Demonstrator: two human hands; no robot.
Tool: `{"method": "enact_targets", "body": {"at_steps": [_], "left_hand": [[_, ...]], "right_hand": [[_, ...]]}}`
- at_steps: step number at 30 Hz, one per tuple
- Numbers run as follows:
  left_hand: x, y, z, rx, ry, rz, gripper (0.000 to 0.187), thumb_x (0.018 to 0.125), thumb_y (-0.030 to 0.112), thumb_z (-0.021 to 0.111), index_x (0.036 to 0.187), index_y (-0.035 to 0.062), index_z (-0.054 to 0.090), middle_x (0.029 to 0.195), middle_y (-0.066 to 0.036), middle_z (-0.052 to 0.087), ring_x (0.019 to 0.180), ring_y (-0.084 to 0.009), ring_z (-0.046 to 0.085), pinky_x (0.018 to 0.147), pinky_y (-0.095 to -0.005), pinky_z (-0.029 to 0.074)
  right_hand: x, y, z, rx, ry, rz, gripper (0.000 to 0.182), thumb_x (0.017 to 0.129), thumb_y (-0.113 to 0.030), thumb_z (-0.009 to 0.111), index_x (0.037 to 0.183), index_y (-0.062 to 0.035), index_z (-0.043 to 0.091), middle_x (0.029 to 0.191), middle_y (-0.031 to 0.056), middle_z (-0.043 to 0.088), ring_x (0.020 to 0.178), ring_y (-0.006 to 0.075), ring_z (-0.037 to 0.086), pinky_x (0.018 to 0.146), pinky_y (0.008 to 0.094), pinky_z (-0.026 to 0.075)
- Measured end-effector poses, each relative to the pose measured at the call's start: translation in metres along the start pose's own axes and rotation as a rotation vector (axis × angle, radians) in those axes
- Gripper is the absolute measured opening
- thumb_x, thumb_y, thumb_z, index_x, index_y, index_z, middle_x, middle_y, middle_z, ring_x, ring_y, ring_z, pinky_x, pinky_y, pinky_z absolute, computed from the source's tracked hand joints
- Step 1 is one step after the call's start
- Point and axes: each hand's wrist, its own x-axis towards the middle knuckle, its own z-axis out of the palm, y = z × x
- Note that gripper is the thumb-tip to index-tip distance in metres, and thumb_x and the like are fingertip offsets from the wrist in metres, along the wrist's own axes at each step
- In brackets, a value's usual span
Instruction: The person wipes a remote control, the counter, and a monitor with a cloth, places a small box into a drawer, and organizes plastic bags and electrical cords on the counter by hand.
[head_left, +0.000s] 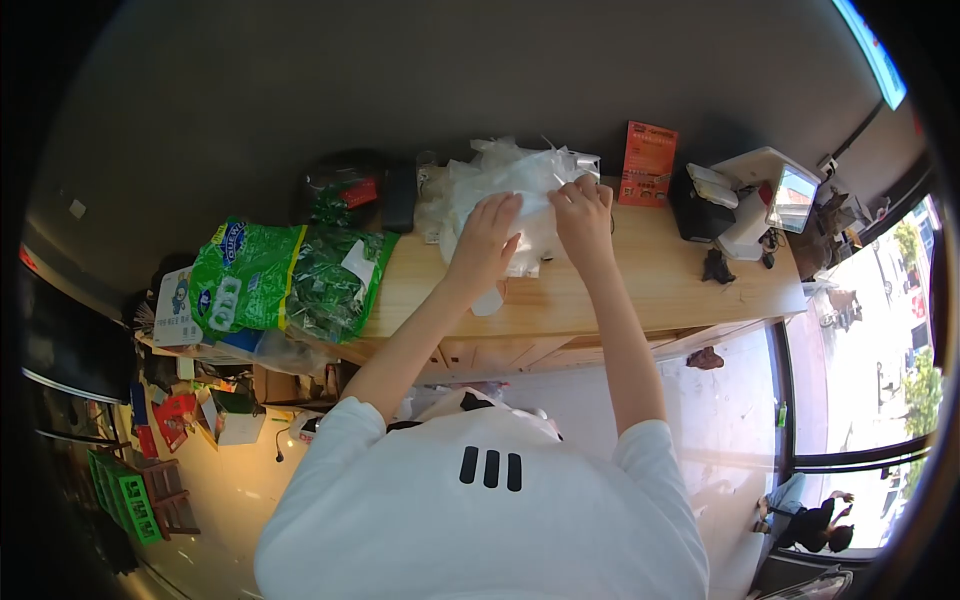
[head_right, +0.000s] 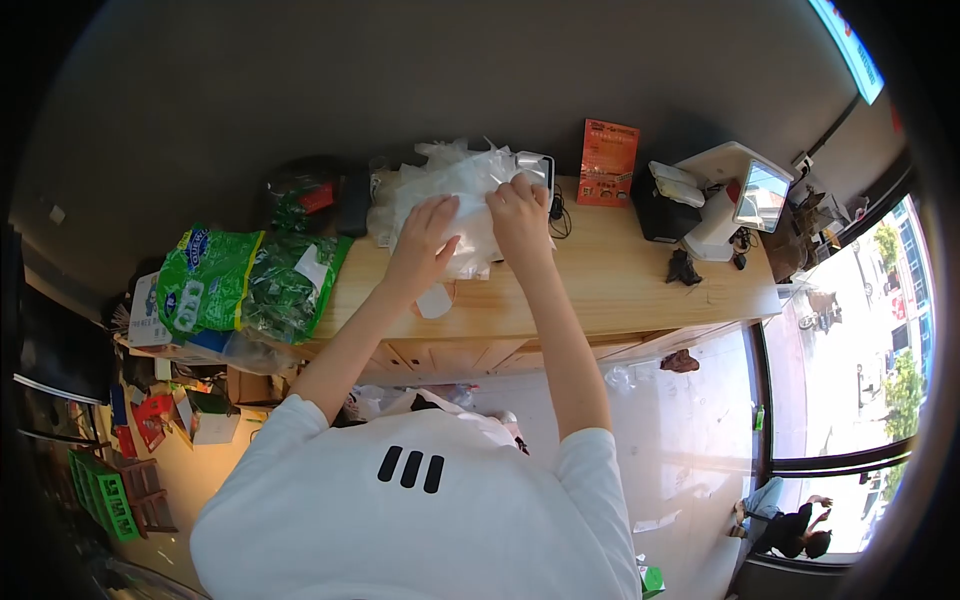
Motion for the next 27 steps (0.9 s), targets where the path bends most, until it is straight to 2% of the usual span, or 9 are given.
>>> {"method": "enact_targets", "body": {"at_steps": [4, 6, 10, 11, 15, 19, 21, 27], "left_hand": [[-0.001, 0.031, 0.030, -0.051, 0.004, -0.018, 0.061, 0.075, 0.003, 0.065, 0.131, -0.0009, 0.040, 0.130, -0.020, 0.044, 0.120, -0.0389, 0.042, 0.104, -0.0447, 0.036], [-0.005, 0.047, 0.045, -0.123, -0.001, 0.014, 0.061, 0.080, 0.008, 0.065, 0.135, 0.0019, 0.039, 0.135, -0.019, 0.042, 0.121, -0.0392, 0.042, 0.103, -0.0448, 0.036], [-0.023, 0.065, 0.057, -0.141, 0.040, -0.031, 0.052, 0.083, 0.009, 0.064, 0.130, 0.0035, 0.043, 0.134, -0.019, 0.042, 0.121, -0.0373, 0.043, 0.102, -0.0438, 0.037], [-0.027, 0.069, 0.057, -0.139, 0.097, -0.065, 0.044, 0.082, 0.008, 0.063, 0.123, 0.0034, 0.047, 0.127, -0.019, 0.048, 0.116, -0.0373, 0.047, 0.098, -0.0450, 0.039], [-0.056, 0.051, 0.064, -0.069, 0.103, -0.198, 0.034, 0.081, 0.007, 0.064, 0.113, 0.0049, 0.053, 0.117, -0.013, 0.055, 0.110, -0.0337, 0.050, 0.092, -0.0425, 0.042], [-0.076, 0.035, 0.068, 0.026, 0.085, -0.297, 0.030, 0.080, 0.006, 0.064, 0.109, 0.0048, 0.055, 0.115, -0.013, 0.056, 0.108, -0.0339, 0.051, 0.091, -0.0412, 0.043], [-0.076, 0.028, 0.068, 0.050, 0.154, -0.348, 0.025, 0.081, 0.006, 0.064, 0.105, 0.0035, 0.057, 0.110, -0.014, 0.058, 0.107, -0.0339, 0.052, 0.091, -0.0409, 0.043], [-0.056, 0.004, 0.052, 0.044, 0.186, -0.439, 0.020, 0.084, 0.009, 0.062, 0.102, 0.0014, 0.059, 0.106, -0.015, 0.059, 0.102, -0.0349, 0.053, 0.089, -0.0417, 0.042]], "right_hand": [[-0.017, 0.033, -0.020, 0.015, 0.012, -0.023, 0.014, 0.074, -0.008, 0.057, 0.086, -0.0088, 0.063, 0.085, 0.0008, 0.060, 0.093, 0.0195, 0.054, 0.085, 0.0353, 0.036], [-0.030, 0.052, -0.031, 0.014, 0.003, -0.041, 0.015, 0.074, -0.007, 0.058, 0.088, -0.0090, 0.062, 0.087, 0.0005, 0.061, 0.093, 0.0193, 0.054, 0.084, 0.0354, 0.036], [-0.067, 0.093, -0.039, -0.041, -0.032, -0.006, 0.017, 0.073, -0.004, 0.060, 0.089, -0.0094, 0.063, 0.089, 0.0006, 0.062, 0.094, 0.0195, 0.054, 0.086, 0.0355, 0.036], [-0.076, 0.103, -0.040, -0.055, -0.041, 0.006, 0.018, 0.073, -0.003, 0.060, 0.090, -0.0094, 0.064, 0.089, 0.0007, 0.062, 0.094, 0.0196, 0.054, 0.087, 0.0356, 0.036], [-0.103, 0.134, -0.046, -0.067, -0.086, 0.058, 0.018, 0.074, -0.004, 0.061, 0.089, -0.0094, 0.066, 0.089, 0.0009, 0.062, 0.094, 0.0202, 0.054, 0.088, 0.0363, 0.036], [-0.115, 0.155, -0.050, -0.086, -0.093, 0.067, 0.018, 0.073, -0.004, 0.060, 0.090, -0.0098, 0.065, 0.089, 0.0009, 0.062, 0.094, 0.0201, 0.054, 0.088, 0.0359, 0.036], [-0.118, 0.159, -0.051, -0.081, -0.101, 0.074, 0.018, 0.073, -0.004, 0.060, 0.090, -0.0098, 0.065, 0.089, 0.0008, 0.062, 0.094, 0.0201, 0.054, 0.087, 0.0358, 0.036], [-0.121, 0.163, -0.041, -0.023, -0.112, 0.061, 0.017, 0.073, -0.004, 0.059, 0.088, -0.0101, 0.066, 0.090, 0.0003, 0.062, 0.094, 0.0205, 0.054, 0.087, 0.0361, 0.037]]}}
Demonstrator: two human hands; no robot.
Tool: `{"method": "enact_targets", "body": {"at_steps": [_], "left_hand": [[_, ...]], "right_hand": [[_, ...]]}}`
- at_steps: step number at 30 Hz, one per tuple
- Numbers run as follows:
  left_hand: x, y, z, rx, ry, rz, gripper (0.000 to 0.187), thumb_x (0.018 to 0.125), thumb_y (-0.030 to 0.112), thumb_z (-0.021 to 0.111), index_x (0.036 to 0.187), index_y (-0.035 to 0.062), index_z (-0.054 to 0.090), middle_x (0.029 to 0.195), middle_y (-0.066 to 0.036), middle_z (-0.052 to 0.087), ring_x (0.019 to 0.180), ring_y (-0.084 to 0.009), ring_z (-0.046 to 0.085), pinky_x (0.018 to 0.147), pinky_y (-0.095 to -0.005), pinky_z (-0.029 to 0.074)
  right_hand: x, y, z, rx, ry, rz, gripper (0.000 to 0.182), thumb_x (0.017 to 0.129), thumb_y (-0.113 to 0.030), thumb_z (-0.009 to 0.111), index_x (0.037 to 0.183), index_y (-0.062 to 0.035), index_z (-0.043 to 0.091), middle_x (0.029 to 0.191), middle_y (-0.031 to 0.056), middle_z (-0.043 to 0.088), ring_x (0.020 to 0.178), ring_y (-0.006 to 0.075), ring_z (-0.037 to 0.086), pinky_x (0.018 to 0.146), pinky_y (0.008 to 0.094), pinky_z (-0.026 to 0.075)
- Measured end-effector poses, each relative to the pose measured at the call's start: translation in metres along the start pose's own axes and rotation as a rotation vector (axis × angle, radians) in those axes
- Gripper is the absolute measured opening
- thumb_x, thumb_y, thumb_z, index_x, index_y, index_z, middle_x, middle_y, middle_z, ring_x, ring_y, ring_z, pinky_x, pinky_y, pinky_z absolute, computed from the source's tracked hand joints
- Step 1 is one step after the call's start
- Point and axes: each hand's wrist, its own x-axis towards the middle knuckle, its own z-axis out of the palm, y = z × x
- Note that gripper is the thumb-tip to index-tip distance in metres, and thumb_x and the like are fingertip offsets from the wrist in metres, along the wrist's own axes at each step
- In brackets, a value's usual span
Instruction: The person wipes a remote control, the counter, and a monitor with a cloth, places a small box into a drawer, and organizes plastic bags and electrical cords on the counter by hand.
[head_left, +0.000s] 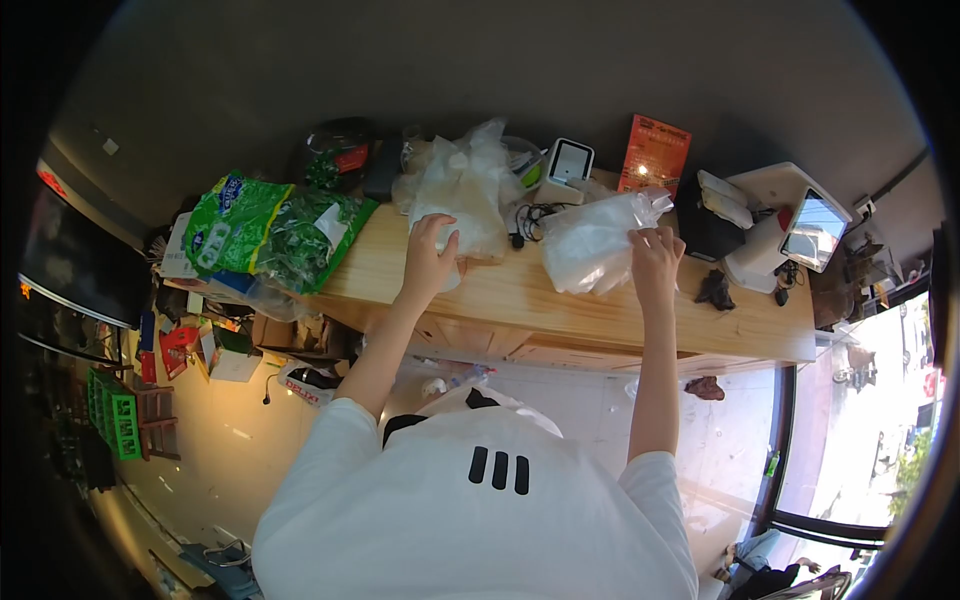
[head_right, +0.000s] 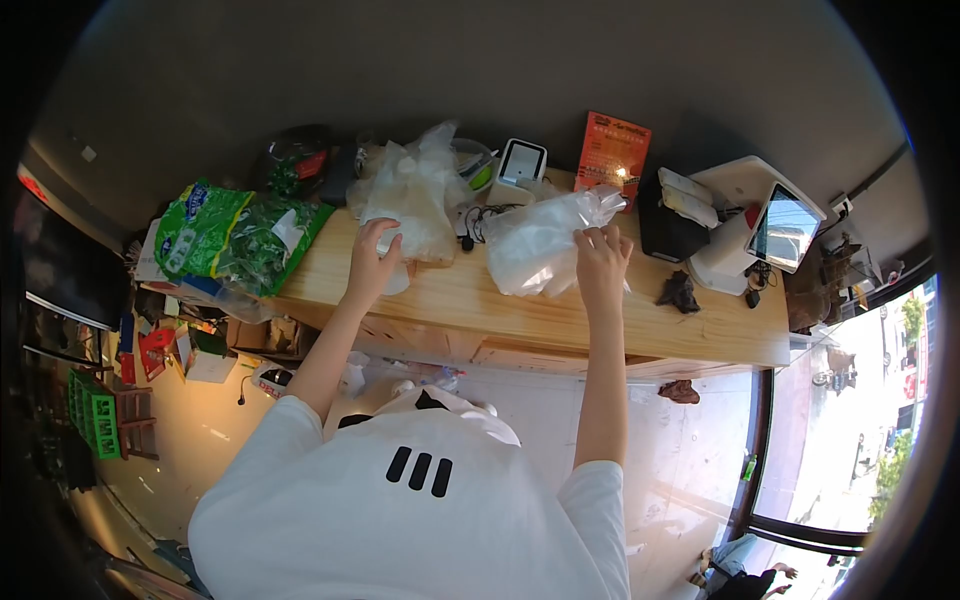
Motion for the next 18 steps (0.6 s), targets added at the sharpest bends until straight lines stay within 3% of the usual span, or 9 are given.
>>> {"method": "enact_targets", "body": {"at_steps": [8, 12, 15, 18], "left_hand": [[0.022, -0.026, -0.013, -0.041, -0.027, -0.112, 0.018, 0.084, 0.009, 0.062, 0.100, 0.0005, 0.060, 0.100, -0.015, 0.061, 0.098, -0.0341, 0.056, 0.087, -0.0408, 0.043], [0.053, -0.043, -0.004, 0.003, -0.017, -0.056, 0.021, 0.082, 0.009, 0.063, 0.101, 0.0009, 0.061, 0.102, -0.015, 0.062, 0.100, -0.0344, 0.056, 0.088, -0.0403, 0.044], [0.079, -0.053, 0.011, 0.197, 0.002, 0.016, 0.030, 0.080, 0.015, 0.067, 0.106, 0.0003, 0.062, 0.108, -0.017, 0.062, 0.099, -0.0318, 0.058, 0.086, -0.0411, 0.045], [0.096, -0.052, 0.035, 0.340, -0.039, -0.068, 0.036, 0.075, 0.021, 0.071, 0.105, 0.0022, 0.062, 0.102, -0.017, 0.063, 0.100, -0.0343, 0.057, 0.087, -0.0419, 0.044]], "right_hand": [[-0.002, -0.001, 0.025, 0.011, -0.049, 0.051, 0.018, 0.074, -0.005, 0.058, 0.088, -0.0104, 0.068, 0.089, 0.0002, 0.064, 0.094, 0.0212, 0.054, 0.085, 0.0370, 0.037], [0.000, 0.001, 0.031, -0.001, -0.061, 0.077, 0.017, 0.073, -0.006, 0.060, 0.087, -0.0117, 0.068, 0.089, -0.0012, 0.064, 0.094, 0.0208, 0.054, 0.082, 0.0366, 0.037], [0.002, -0.001, 0.035, -0.023, -0.063, 0.088, 0.016, 0.073, -0.007, 0.061, 0.086, -0.0124, 0.068, 0.089, -0.0018, 0.064, 0.094, 0.0207, 0.054, 0.082, 0.0372, 0.036], [0.001, -0.005, 0.037, -0.045, -0.073, 0.102, 0.015, 0.072, -0.007, 0.062, 0.085, -0.0128, 0.068, 0.089, -0.0020, 0.064, 0.093, 0.0207, 0.054, 0.083, 0.0382, 0.036]]}}
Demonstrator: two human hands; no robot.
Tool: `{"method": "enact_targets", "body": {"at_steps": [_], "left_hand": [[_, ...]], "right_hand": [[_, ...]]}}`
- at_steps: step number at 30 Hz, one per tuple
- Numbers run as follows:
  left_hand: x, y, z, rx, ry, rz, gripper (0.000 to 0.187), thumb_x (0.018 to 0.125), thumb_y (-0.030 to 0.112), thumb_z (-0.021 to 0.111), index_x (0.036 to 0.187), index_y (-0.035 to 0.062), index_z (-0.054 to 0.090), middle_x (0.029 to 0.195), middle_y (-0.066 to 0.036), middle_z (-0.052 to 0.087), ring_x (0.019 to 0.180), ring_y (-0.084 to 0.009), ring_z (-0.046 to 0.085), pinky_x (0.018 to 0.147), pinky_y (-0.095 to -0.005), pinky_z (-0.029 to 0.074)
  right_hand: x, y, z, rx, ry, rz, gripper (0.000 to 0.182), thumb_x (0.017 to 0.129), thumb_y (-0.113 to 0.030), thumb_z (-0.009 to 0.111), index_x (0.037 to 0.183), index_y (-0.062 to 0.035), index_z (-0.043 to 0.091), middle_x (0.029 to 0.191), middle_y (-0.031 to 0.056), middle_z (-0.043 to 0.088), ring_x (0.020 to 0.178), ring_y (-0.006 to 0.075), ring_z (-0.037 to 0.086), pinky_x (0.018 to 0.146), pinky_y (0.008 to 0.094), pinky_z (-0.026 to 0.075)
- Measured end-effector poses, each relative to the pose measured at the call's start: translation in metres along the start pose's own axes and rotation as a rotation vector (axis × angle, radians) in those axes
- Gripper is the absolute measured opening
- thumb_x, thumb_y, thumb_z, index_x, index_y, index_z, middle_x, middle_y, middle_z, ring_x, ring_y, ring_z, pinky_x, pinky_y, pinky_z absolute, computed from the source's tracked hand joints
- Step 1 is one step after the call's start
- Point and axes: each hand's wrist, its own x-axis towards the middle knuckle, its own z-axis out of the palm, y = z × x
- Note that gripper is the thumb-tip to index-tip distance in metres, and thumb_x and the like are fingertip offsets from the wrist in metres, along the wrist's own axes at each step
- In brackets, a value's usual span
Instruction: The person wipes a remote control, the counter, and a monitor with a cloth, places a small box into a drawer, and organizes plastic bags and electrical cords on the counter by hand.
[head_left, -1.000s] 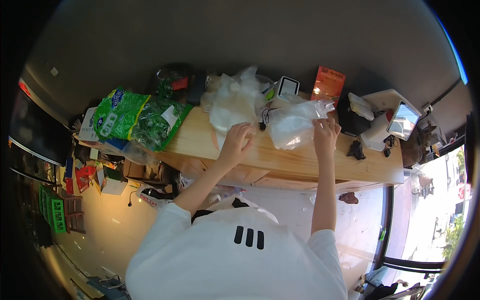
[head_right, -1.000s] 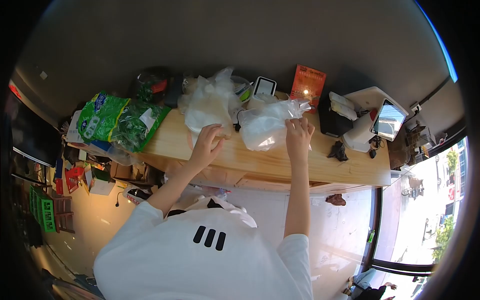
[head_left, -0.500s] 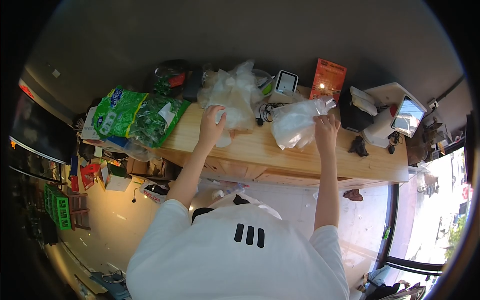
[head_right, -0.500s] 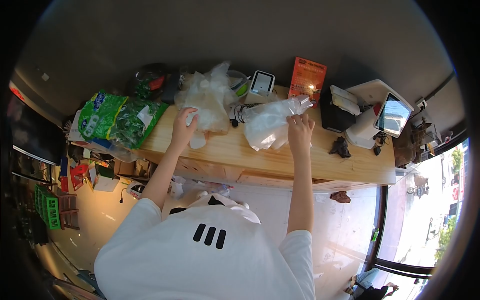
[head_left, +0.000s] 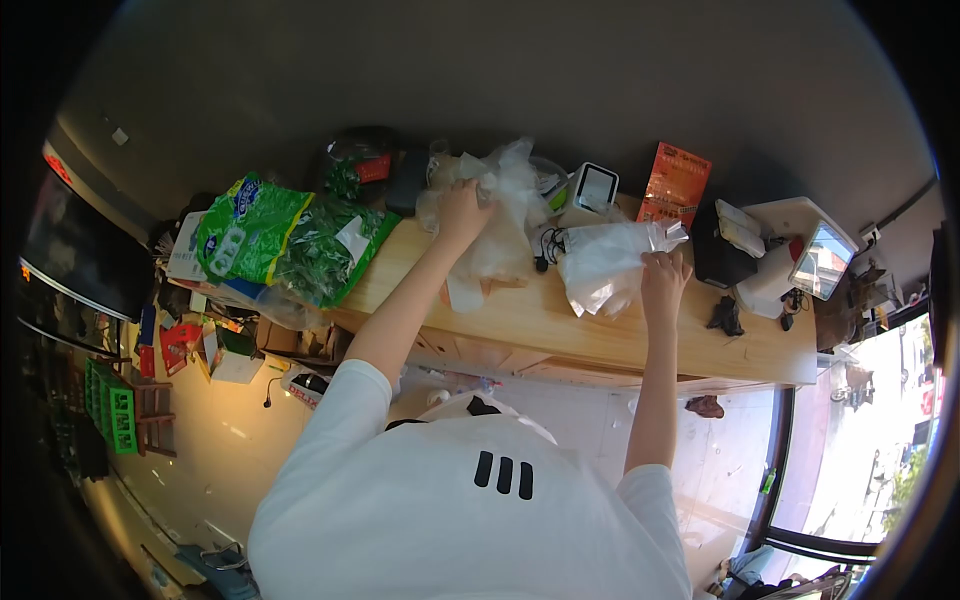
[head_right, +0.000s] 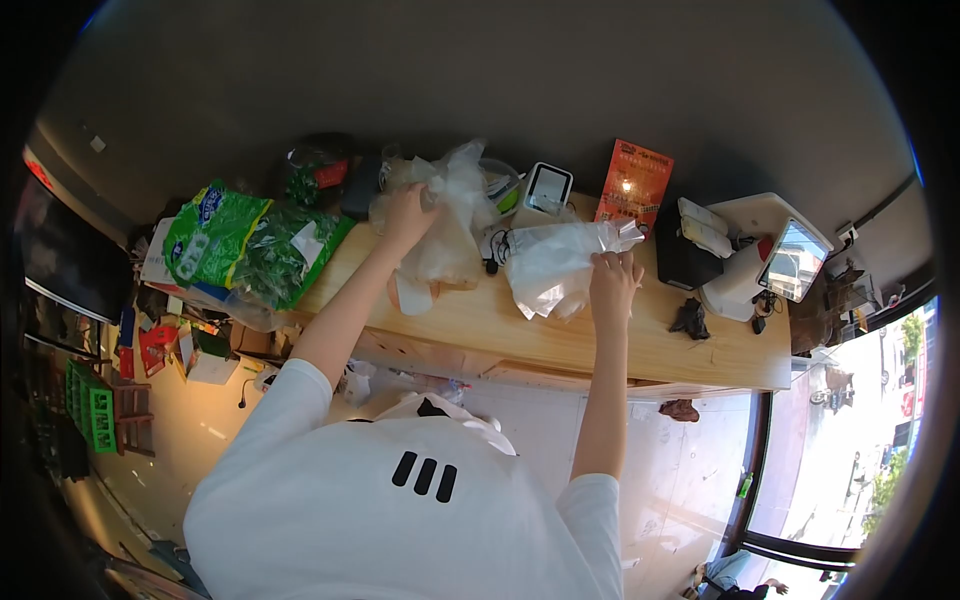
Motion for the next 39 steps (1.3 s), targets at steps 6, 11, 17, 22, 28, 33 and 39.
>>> {"method": "enact_targets", "body": {"at_steps": [6, 11, 17, 22, 28, 33, 39], "left_hand": [[0.018, -0.001, 0.021, -0.085, -0.166, -0.151, 0.030, 0.071, 0.022, 0.073, 0.093, 0.0041, 0.064, 0.097, -0.014, 0.065, 0.097, -0.0309, 0.059, 0.080, -0.0443, 0.043], [0.009, 0.015, -0.011, 0.024, -0.244, -0.124, 0.033, 0.071, 0.022, 0.072, 0.096, 0.0029, 0.064, 0.100, -0.014, 0.064, 0.098, -0.0317, 0.058, 0.084, -0.0442, 0.041], [-0.031, 0.036, -0.034, 0.001, 0.099, 0.114, 0.041, 0.077, 0.018, 0.069, 0.112, 0.0010, 0.057, 0.109, -0.017, 0.058, 0.101, -0.0342, 0.056, 0.089, -0.0443, 0.041], [-0.110, 0.100, -0.036, -0.297, -0.154, 0.118, 0.035, 0.079, 0.013, 0.068, 0.109, 0.0004, 0.056, 0.103, -0.015, 0.059, 0.096, -0.0320, 0.057, 0.084, -0.0410, 0.044], [-0.183, 0.140, 0.000, -0.323, -0.169, 0.134, 0.033, 0.080, 0.012, 0.067, 0.109, 0.0009, 0.056, 0.107, -0.017, 0.059, 0.098, -0.0355, 0.056, 0.086, -0.0441, 0.045], [-0.236, 0.166, 0.015, -0.330, -0.182, 0.146, 0.031, 0.080, 0.011, 0.067, 0.107, 0.0014, 0.056, 0.105, -0.016, 0.060, 0.097, -0.0354, 0.056, 0.084, -0.0438, 0.046], [-0.293, 0.177, 0.035, -0.321, -0.297, 0.238, 0.032, 0.077, 0.011, 0.069, 0.104, 0.0018, 0.057, 0.103, -0.016, 0.059, 0.096, -0.0355, 0.057, 0.082, -0.0439, 0.047]], "right_hand": [[-0.005, -0.003, -0.001, 0.015, 0.003, 0.047, 0.015, 0.072, -0.005, 0.062, 0.084, -0.0126, 0.068, 0.089, -0.0016, 0.064, 0.092, 0.0211, 0.054, 0.084, 0.0392, 0.036], [-0.012, -0.001, 0.002, 0.046, 0.004, 0.074, 0.015, 0.073, -0.004, 0.062, 0.085, -0.0123, 0.067, 0.090, -0.0010, 0.064, 0.092, 0.0216, 0.054, 0.084, 0.0391, 0.036], [-0.012, 0.002, 0.009, 0.069, -0.003, 0.125, 0.019, 0.074, -0.003, 0.061, 0.090, -0.0117, 0.066, 0.095, -0.0008, 0.064, 0.095, 0.0217, 0.053, 0.084, 0.0395, 0.036], [-0.023, 0.009, 0.010, 0.121, -0.111, 0.165, 0.046, 0.075, -0.004, 0.065, 0.120, -0.0136, 0.060, 0.117, 0.0015, 0.061, 0.104, 0.0234, 0.051, 0.091, 0.0417, 0.036], [-0.054, 0.010, -0.008, 0.232, -0.086, 0.081, 0.055, 0.079, -0.004, 0.061, 0.133, -0.0112, 0.050, 0.131, 0.0068, 0.053, 0.112, 0.0247, 0.049, 0.092, 0.0421, 0.038], [-0.115, -0.009, -0.020, 0.344, -0.032, -0.005, 0.043, 0.080, -0.003, 0.059, 0.122, -0.0087, 0.057, 0.126, 0.0081, 0.055, 0.106, 0.0257, 0.052, 0.088, 0.0420, 0.040], [-0.189, -0.029, -0.036, 0.557, -0.110, -0.154, 0.039, 0.075, -0.002, 0.062, 0.114, -0.0055, 0.059, 0.112, 0.0087, 0.061, 0.098, 0.0278, 0.056, 0.084, 0.0418, 0.041]]}}
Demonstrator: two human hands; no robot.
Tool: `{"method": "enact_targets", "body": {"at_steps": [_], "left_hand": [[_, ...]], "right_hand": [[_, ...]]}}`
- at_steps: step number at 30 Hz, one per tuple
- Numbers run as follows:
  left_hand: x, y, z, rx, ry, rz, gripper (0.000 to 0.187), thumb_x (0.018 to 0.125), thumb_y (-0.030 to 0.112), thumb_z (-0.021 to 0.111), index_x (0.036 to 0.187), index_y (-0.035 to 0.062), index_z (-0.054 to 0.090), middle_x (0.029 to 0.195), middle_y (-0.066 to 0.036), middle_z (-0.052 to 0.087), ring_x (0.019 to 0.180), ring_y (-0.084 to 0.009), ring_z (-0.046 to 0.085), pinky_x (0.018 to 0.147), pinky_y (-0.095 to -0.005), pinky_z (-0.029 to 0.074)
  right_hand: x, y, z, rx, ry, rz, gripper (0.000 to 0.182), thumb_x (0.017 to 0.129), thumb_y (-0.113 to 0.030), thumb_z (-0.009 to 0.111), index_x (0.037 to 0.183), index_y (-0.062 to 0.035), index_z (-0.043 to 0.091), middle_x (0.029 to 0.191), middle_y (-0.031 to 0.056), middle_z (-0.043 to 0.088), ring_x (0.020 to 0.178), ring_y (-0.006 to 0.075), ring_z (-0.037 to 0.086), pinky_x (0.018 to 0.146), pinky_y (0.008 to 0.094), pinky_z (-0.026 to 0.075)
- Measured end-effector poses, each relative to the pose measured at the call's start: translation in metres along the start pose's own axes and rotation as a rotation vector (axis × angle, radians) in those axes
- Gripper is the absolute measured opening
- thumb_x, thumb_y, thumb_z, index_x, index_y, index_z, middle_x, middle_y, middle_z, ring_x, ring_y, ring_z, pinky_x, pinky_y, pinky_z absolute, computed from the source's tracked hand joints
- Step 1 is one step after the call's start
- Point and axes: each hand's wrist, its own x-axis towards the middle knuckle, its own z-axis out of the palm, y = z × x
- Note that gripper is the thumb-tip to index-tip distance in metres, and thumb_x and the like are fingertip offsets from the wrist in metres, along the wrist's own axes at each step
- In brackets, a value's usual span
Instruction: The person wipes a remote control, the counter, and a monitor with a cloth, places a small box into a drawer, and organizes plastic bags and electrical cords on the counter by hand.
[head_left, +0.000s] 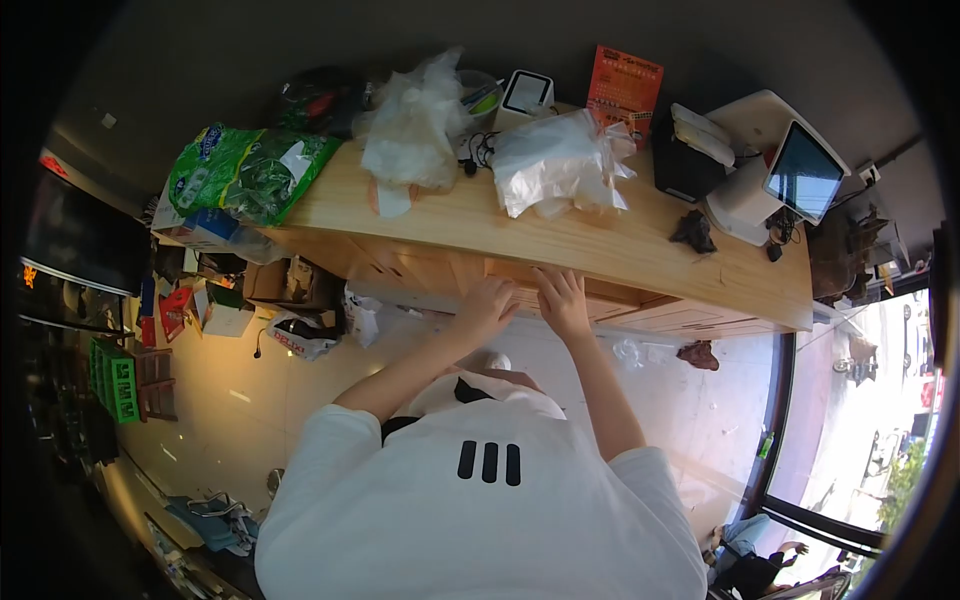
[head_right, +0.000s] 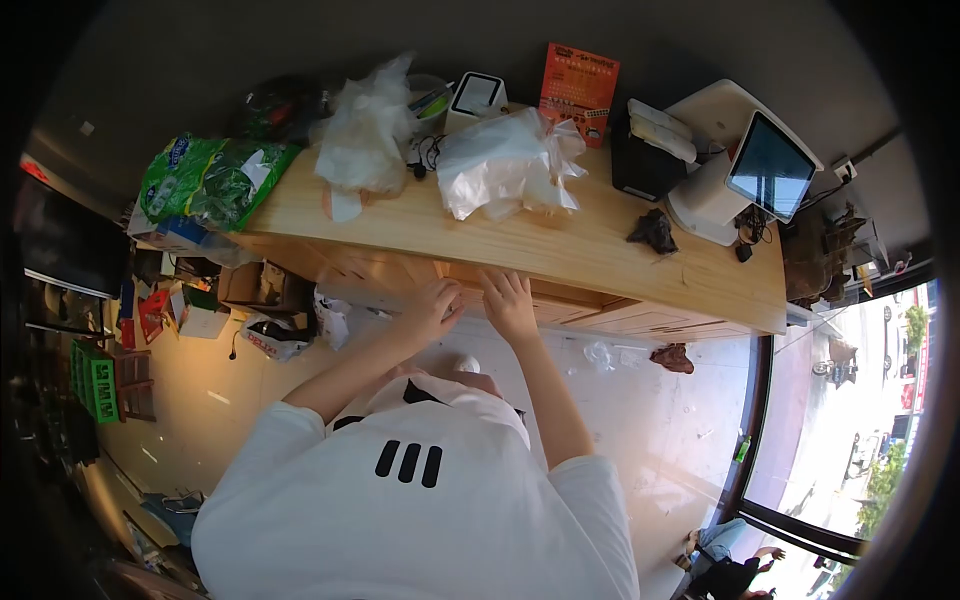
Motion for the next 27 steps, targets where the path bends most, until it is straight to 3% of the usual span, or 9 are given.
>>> {"method": "enact_targets", "body": {"at_steps": [6, 8, 15, 17, 21, 23, 27], "left_hand": [[-0.041, 0.005, 0.018, 0.016, -0.173, -0.004, 0.036, 0.073, 0.011, 0.069, 0.106, 0.0007, 0.057, 0.103, -0.017, 0.058, 0.097, -0.0364, 0.056, 0.083, -0.0446, 0.046], [-0.049, 0.012, 0.015, 0.029, -0.153, 0.017, 0.034, 0.075, 0.012, 0.068, 0.105, -0.0003, 0.057, 0.104, -0.017, 0.057, 0.099, -0.0368, 0.055, 0.085, -0.0453, 0.045], [-0.097, 0.037, 0.037, 0.009, -0.236, -0.070, 0.034, 0.075, 0.013, 0.068, 0.104, -0.0010, 0.058, 0.104, -0.019, 0.057, 0.101, -0.0365, 0.055, 0.086, -0.0451, 0.045], [-0.081, 0.045, 0.039, -0.018, -0.245, -0.068, 0.036, 0.078, 0.012, 0.068, 0.110, 0.0003, 0.057, 0.112, -0.016, 0.056, 0.105, -0.0344, 0.053, 0.088, -0.0426, 0.044], [-0.026, 0.067, 0.040, -0.006, -0.186, -0.057, 0.035, 0.079, 0.011, 0.067, 0.110, 0.0005, 0.056, 0.111, -0.016, 0.057, 0.105, -0.0338, 0.054, 0.090, -0.0425, 0.044], [0.025, 0.077, 0.029, -0.036, 0.071, 0.002, 0.033, 0.081, 0.010, 0.065, 0.112, 0.0003, 0.055, 0.111, -0.016, 0.057, 0.104, -0.0347, 0.054, 0.090, -0.0428, 0.044], [0.140, 0.058, -0.003, 0.113, 0.312, 0.074, 0.035, 0.083, 0.007, 0.062, 0.116, 0.0005, 0.053, 0.114, -0.017, 0.057, 0.105, -0.0350, 0.052, 0.091, -0.0433, 0.042]], "right_hand": [[-0.065, -0.022, 0.022, 0.106, -0.140, 0.048, 0.033, 0.075, -0.002, 0.062, 0.109, -0.0052, 0.061, 0.100, 0.0086, 0.061, 0.097, 0.0278, 0.056, 0.084, 0.0419, 0.041], [-0.079, -0.032, 0.017, 0.125, -0.179, 0.159, 0.032, 0.076, -0.001, 0.062, 0.107, -0.0053, 0.062, 0.100, 0.0090, 0.062, 0.098, 0.0276, 0.056, 0.084, 0.0421, 0.041], [-0.127, -0.044, 0.004, 0.149, -0.169, 0.245, 0.027, 0.077, 0.000, 0.061, 0.104, -0.0050, 0.063, 0.097, 0.0092, 0.063, 0.096, 0.0285, 0.056, 0.085, 0.0416, 0.041], [-0.111, -0.033, -0.006, 0.124, -0.094, 0.197, 0.030, 0.075, 0.000, 0.061, 0.104, -0.0051, 0.062, 0.099, 0.0084, 0.062, 0.095, 0.0277, 0.056, 0.085, 0.0421, 0.041], [-0.064, -0.002, -0.035, 0.062, -0.036, 0.182, 0.030, 0.076, 0.000, 0.060, 0.105, -0.0050, 0.062, 0.100, 0.0087, 0.061, 0.096, 0.0280, 0.056, 0.086, 0.0418, 0.041], [-0.030, 0.013, -0.063, 0.048, -0.067, 0.193, 0.030, 0.077, 0.000, 0.060, 0.107, -0.0045, 0.061, 0.100, 0.0089, 0.061, 0.097, 0.0280, 0.055, 0.087, 0.0416, 0.041], [0.000, 0.058, -0.086, 0.058, 0.063, 0.094, 0.028, 0.079, 0.001, 0.060, 0.106, -0.0038, 0.061, 0.099, 0.0093, 0.061, 0.096, 0.0283, 0.056, 0.086, 0.0417, 0.042]]}}
